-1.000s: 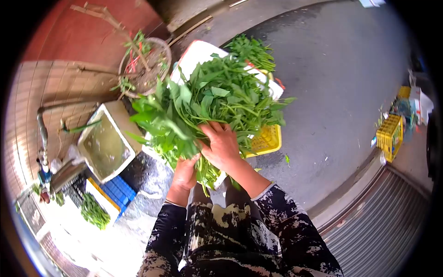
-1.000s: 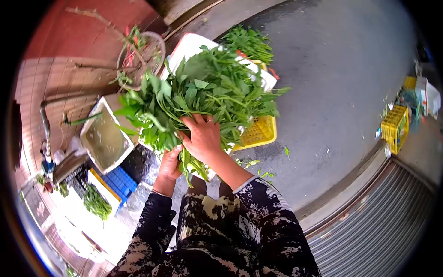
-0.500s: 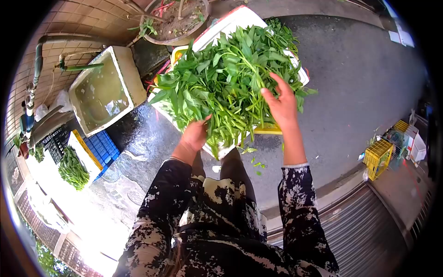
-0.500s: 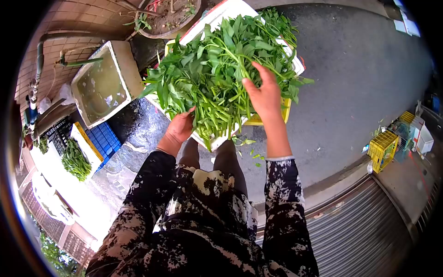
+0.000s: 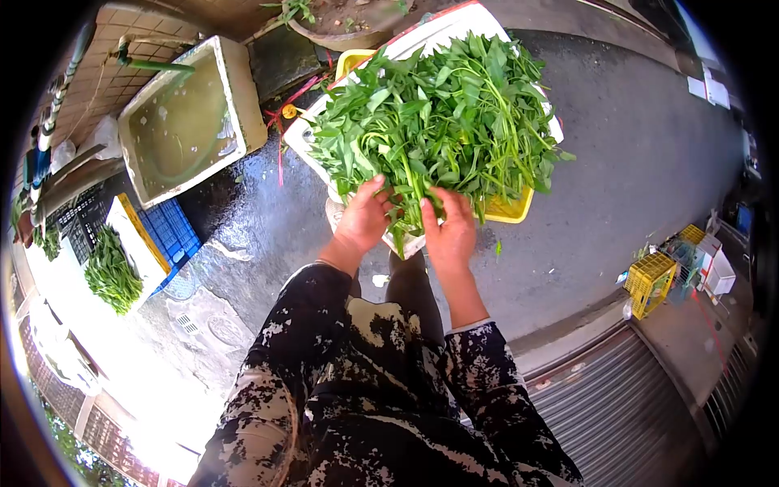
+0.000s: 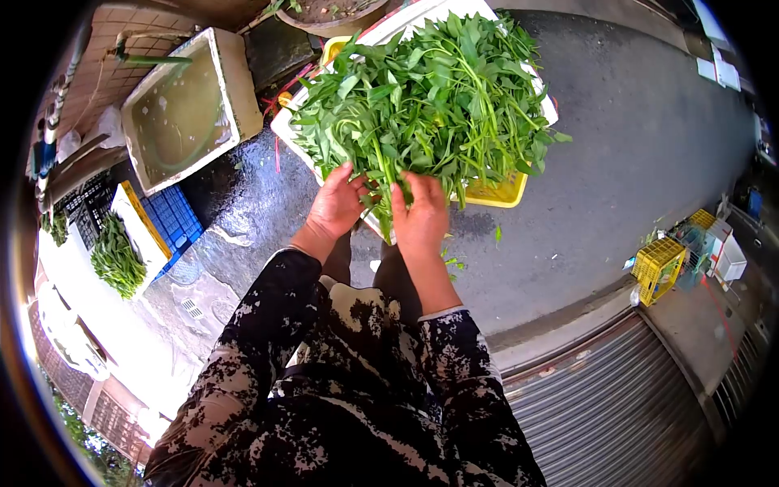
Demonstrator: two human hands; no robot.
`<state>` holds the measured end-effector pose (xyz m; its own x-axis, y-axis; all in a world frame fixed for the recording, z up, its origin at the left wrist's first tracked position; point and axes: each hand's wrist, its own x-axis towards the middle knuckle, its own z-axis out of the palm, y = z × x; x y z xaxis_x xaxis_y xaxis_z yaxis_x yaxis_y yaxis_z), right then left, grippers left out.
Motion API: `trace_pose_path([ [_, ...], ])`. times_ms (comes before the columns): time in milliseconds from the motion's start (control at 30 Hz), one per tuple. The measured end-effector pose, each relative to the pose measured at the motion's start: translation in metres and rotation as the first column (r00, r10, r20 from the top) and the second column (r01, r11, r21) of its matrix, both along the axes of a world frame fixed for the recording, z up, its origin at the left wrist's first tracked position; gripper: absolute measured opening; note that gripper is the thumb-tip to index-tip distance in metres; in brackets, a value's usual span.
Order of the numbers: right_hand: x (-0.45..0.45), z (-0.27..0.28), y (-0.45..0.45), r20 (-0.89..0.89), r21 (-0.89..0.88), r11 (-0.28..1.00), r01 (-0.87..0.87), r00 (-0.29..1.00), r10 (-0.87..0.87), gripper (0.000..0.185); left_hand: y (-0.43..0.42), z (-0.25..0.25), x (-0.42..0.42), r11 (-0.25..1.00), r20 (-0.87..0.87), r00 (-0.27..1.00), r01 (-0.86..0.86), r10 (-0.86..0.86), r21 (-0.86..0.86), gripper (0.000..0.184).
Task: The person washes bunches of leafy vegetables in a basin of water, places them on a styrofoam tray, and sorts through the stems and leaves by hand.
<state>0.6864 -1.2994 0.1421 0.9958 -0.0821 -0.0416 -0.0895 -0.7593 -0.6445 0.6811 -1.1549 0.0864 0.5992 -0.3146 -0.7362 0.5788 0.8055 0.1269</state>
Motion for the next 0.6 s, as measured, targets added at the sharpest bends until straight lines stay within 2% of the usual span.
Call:
trace_pose_path([
  [67, -0.019, 0.0, 0.015, -0.095, 0.047, 0.997, -0.054, 0.994, 0.058, 0.02, -0.004, 0.001, 0.004, 0.99, -0.024, 0.997, 0.082, -0.08, 0.115, 0.079],
  [100, -0.028, 0.001, 0.023, -0.08, 0.074, 0.991, -0.113, 0.99, 0.119, 0.02, -0.005, -0.001, 0.006, 0.958, -0.15, 0.983, 0.141, -0.106, 0.249, 0.094],
  [133, -0.035, -0.001, 0.028, -0.064, 0.1, 0.98, -0.172, 0.982, 0.179, 0.021, -0.01, -0.003, 0.007, 0.927, -0.032, 0.996, 0.087, -0.081, 0.364, 0.08],
  [167, -0.041, -0.005, 0.03, 0.007, 0.062, 0.95, -0.306, 0.952, 0.306, 0.021, -0.006, -0.005, 0.006, 0.915, -0.066, 0.991, 0.133, -0.116, 0.381, 0.077],
  [200, -0.045, -0.001, 0.032, 0.003, 0.06, 0.949, -0.309, 0.951, 0.31, 0.021, -0.002, -0.004, 0.006, 0.9, -0.102, 0.983, 0.18, -0.151, 0.396, 0.074],
  [233, -0.051, 0.004, 0.032, -0.11, 0.231, 0.959, -0.166, 0.975, 0.195, 0.02, 0.004, -0.003, 0.005, 0.903, -0.104, 0.983, 0.178, -0.149, 0.392, 0.074],
  [267, -0.053, 0.007, 0.031, -0.24, 0.376, 0.927, 0.001, 0.966, 0.097, 0.019, 0.012, -0.002, 0.003, 0.94, -0.086, 0.984, 0.173, -0.155, 0.293, 0.07],
  [300, -0.05, 0.005, 0.025, -0.197, 0.39, 0.917, 0.082, 0.98, -0.004, 0.016, 0.019, -0.003, 0.001, 0.967, -0.069, 0.985, 0.168, -0.158, 0.19, 0.067],
  [333, -0.051, -0.004, 0.017, -0.276, 0.389, 0.889, 0.243, 0.951, -0.139, 0.016, 0.025, -0.004, -0.002, 0.969, -0.077, 0.985, 0.166, -0.154, 0.184, 0.067],
  [433, -0.039, -0.031, 0.006, -0.212, 0.3, 0.931, 0.206, 0.966, -0.146, 0.02, 0.038, -0.003, -0.006, 0.976, -0.011, 0.982, 0.189, -0.189, 0.112, 0.055],
  [500, -0.03, -0.041, 0.017, -0.243, 0.237, 0.967, 0.094, 0.969, -0.035, 0.026, 0.048, 0.005, -0.005, 0.974, 0.005, 0.978, 0.209, -0.21, 0.087, 0.056],
  [533, -0.024, -0.039, 0.026, -0.245, 0.238, 0.967, 0.094, 0.969, -0.034, 0.026, 0.051, 0.008, -0.005, 0.971, 0.023, 0.972, 0.231, -0.233, 0.065, 0.058],
  [600, -0.012, -0.037, 0.039, -0.534, 0.597, 0.74, 0.309, 0.842, 0.08, 0.033, 0.054, -0.006, -0.012, 0.959, -0.005, 0.967, 0.254, -0.255, 0.127, 0.05],
])
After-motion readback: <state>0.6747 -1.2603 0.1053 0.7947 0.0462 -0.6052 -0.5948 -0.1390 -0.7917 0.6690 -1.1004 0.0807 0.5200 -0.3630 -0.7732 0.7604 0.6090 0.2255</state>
